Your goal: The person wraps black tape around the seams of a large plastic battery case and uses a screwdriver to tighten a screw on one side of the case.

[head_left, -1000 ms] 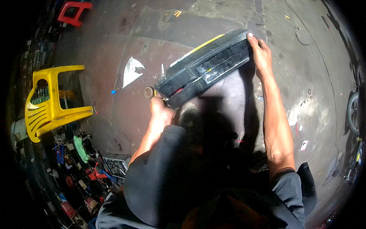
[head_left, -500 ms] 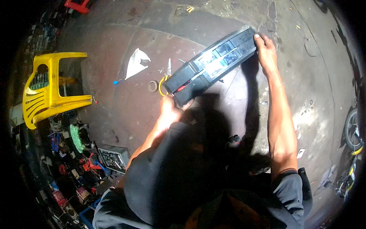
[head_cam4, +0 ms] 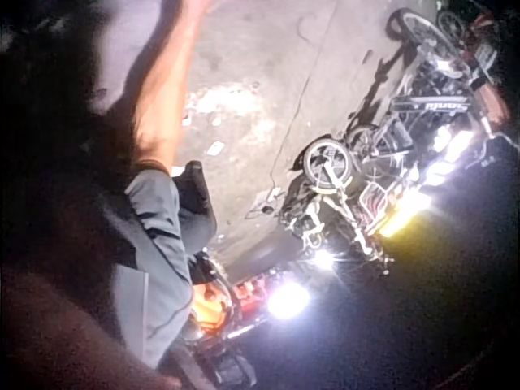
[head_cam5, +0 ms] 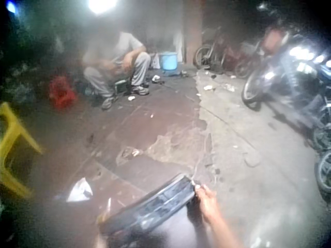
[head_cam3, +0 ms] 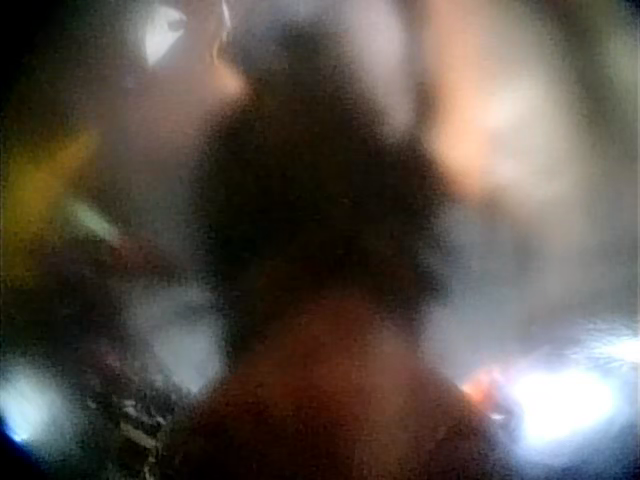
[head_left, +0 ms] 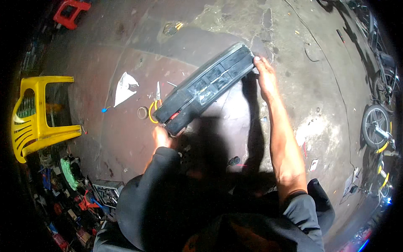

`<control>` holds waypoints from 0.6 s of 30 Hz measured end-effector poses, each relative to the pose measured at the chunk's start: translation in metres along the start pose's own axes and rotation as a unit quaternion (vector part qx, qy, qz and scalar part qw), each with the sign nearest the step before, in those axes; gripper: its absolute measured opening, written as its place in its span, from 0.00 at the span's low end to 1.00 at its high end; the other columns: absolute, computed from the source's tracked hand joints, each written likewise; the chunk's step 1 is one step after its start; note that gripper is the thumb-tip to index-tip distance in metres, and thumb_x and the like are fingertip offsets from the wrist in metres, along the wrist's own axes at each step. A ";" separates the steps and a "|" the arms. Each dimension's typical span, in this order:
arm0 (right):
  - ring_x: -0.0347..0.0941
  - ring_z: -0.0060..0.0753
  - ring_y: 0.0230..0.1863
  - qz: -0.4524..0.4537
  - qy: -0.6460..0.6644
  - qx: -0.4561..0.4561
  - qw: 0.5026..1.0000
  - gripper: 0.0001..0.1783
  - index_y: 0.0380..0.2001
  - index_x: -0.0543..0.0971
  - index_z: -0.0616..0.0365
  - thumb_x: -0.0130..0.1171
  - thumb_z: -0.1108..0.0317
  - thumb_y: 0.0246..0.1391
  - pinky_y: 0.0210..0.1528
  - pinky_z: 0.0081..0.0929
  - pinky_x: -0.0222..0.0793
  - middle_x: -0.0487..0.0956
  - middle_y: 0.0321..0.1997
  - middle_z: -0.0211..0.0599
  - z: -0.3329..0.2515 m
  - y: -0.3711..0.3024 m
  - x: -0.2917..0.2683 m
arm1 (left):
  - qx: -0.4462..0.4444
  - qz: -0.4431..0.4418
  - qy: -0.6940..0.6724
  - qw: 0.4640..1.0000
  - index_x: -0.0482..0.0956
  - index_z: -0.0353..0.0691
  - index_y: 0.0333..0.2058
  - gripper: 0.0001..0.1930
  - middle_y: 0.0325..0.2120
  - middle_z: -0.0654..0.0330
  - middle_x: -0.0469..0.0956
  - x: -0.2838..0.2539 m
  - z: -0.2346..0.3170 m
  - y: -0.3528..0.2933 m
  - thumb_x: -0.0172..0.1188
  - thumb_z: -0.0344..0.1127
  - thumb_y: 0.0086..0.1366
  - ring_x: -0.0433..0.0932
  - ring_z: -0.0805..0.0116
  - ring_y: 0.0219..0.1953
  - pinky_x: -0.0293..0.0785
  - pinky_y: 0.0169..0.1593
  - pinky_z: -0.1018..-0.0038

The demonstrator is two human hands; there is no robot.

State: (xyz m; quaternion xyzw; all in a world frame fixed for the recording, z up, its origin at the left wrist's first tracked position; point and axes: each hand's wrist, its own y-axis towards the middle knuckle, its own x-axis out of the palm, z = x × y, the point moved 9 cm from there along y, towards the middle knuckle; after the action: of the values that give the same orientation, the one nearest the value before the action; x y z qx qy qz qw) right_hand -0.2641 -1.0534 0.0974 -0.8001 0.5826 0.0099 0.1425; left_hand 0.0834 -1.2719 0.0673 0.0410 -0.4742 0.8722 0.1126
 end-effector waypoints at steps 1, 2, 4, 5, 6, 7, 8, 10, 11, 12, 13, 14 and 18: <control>0.60 0.46 0.67 -0.002 0.003 -0.002 1.000 0.42 0.60 0.64 0.72 0.52 0.44 0.57 0.66 0.33 0.53 0.66 0.63 0.58 -0.006 -0.004 0.003 | 0.004 0.001 -0.001 1.000 0.68 0.39 0.54 0.21 0.52 0.52 0.73 -0.005 0.000 0.003 0.33 0.40 0.69 0.70 0.53 0.56 0.66 0.57 0.49; 0.60 0.46 0.66 -0.002 0.022 0.015 1.000 0.42 0.60 0.63 0.73 0.53 0.44 0.57 0.66 0.33 0.54 0.66 0.63 0.59 -0.008 -0.008 0.007 | -0.018 -0.014 -0.067 0.997 0.68 0.40 0.54 0.21 0.53 0.52 0.72 -0.007 -0.004 0.007 0.34 0.40 0.69 0.69 0.54 0.57 0.65 0.58 0.49; 0.61 0.46 0.66 -0.007 0.044 0.030 0.999 0.43 0.60 0.62 0.74 0.53 0.44 0.57 0.66 0.33 0.55 0.66 0.63 0.60 -0.013 -0.014 0.013 | -0.034 -0.027 -0.136 0.990 0.68 0.40 0.55 0.21 0.54 0.52 0.71 -0.014 -0.008 0.009 0.35 0.40 0.69 0.68 0.55 0.58 0.64 0.58 0.49; 0.61 0.46 0.66 -0.005 0.053 0.034 0.998 0.44 0.61 0.61 0.75 0.54 0.44 0.57 0.66 0.33 0.55 0.66 0.63 0.60 -0.014 -0.016 0.016 | -0.011 -0.040 -0.154 0.987 0.67 0.40 0.56 0.21 0.53 0.49 0.71 -0.018 -0.005 0.007 0.38 0.40 0.69 0.68 0.55 0.58 0.67 0.56 0.50; 0.61 0.47 0.65 -0.005 0.061 0.039 0.997 0.44 0.61 0.60 0.75 0.54 0.45 0.56 0.65 0.34 0.55 0.66 0.63 0.61 -0.015 -0.018 0.019 | 0.014 -0.051 -0.172 0.984 0.65 0.40 0.57 0.21 0.52 0.46 0.71 -0.023 0.000 0.006 0.40 0.40 0.69 0.68 0.54 0.57 0.70 0.53 0.52; 0.61 0.48 0.65 -0.007 0.029 0.065 0.997 0.46 0.62 0.60 0.74 0.54 0.43 0.56 0.65 0.34 0.55 0.66 0.63 0.60 -0.008 -0.018 0.007 | -0.025 -0.083 -0.144 0.986 0.64 0.40 0.56 0.20 0.49 0.43 0.71 -0.031 -0.014 0.018 0.41 0.40 0.68 0.70 0.53 0.52 0.73 0.48 0.54; 0.62 0.48 0.65 -0.001 -0.010 0.075 0.997 0.46 0.62 0.60 0.71 0.55 0.41 0.55 0.65 0.35 0.56 0.66 0.63 0.60 -0.008 -0.020 -0.005 | -0.061 -0.115 -0.110 0.985 0.64 0.39 0.56 0.20 0.47 0.40 0.71 -0.020 -0.008 0.004 0.43 0.39 0.68 0.72 0.52 0.47 0.75 0.43 0.56; 0.65 0.44 0.62 -0.028 -0.039 0.077 0.996 0.44 0.60 0.65 0.68 0.56 0.40 0.54 0.64 0.38 0.58 0.69 0.61 0.53 -0.011 -0.009 -0.011 | 0.001 -0.044 0.205 0.978 0.69 0.38 0.47 0.14 0.34 0.57 0.78 -0.060 0.012 0.007 0.41 0.35 0.67 0.77 0.65 0.31 0.70 0.30 0.75; 0.68 0.42 0.60 -0.064 -0.040 0.052 0.996 0.40 0.58 0.68 0.68 0.55 0.42 0.55 0.61 0.37 0.60 0.72 0.59 0.50 -0.028 0.001 -0.017 | -0.018 -0.137 0.058 0.989 0.70 0.37 0.47 0.14 0.31 0.58 0.78 -0.064 0.014 0.010 0.43 0.34 0.67 0.77 0.67 0.29 0.69 0.29 0.77; 0.70 0.40 0.57 -0.036 -0.089 0.018 0.995 0.36 0.57 0.69 0.66 0.55 0.45 0.57 0.58 0.36 0.64 0.74 0.57 0.48 -0.029 0.007 -0.023 | -0.052 -0.241 -0.078 0.966 0.71 0.37 0.47 0.14 0.28 0.59 0.79 -0.056 0.012 -0.004 0.44 0.34 0.67 0.76 0.69 0.26 0.68 0.28 0.79; 0.70 0.39 0.57 -0.049 -0.012 0.076 0.996 0.36 0.57 0.70 0.66 0.55 0.46 0.57 0.56 0.35 0.65 0.74 0.56 0.47 -0.028 -0.003 -0.049 | -0.021 -0.099 0.032 0.994 0.72 0.36 0.47 0.13 0.28 0.59 0.78 -0.067 0.032 -0.032 0.47 0.34 0.67 0.76 0.70 0.27 0.68 0.28 0.79; 0.71 0.40 0.57 -0.054 -0.061 0.078 0.994 0.35 0.57 0.69 0.67 0.54 0.47 0.58 0.56 0.36 0.65 0.74 0.56 0.48 -0.036 -0.004 -0.067 | -0.005 0.034 0.142 0.989 0.73 0.36 0.46 0.13 0.28 0.59 0.78 -0.049 0.056 -0.070 0.49 0.34 0.67 0.75 0.71 0.27 0.69 0.28 0.79; 0.71 0.47 0.56 -0.096 -0.271 0.029 0.957 0.32 0.56 0.70 0.69 0.53 0.51 0.60 0.57 0.37 0.64 0.73 0.57 0.55 0.005 -0.028 -0.176 | 0.018 -0.019 0.237 0.971 0.74 0.32 0.45 0.13 0.30 0.55 0.78 -0.025 0.136 -0.175 0.52 0.35 0.67 0.75 0.70 0.30 0.73 0.34 0.74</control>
State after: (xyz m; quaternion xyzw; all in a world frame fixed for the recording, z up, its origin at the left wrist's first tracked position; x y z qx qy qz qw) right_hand -0.2935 -0.8808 0.1304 -0.8150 0.4426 0.1956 0.3188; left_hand 0.1437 -1.2977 0.2802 -0.1555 -0.4171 0.8634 0.2373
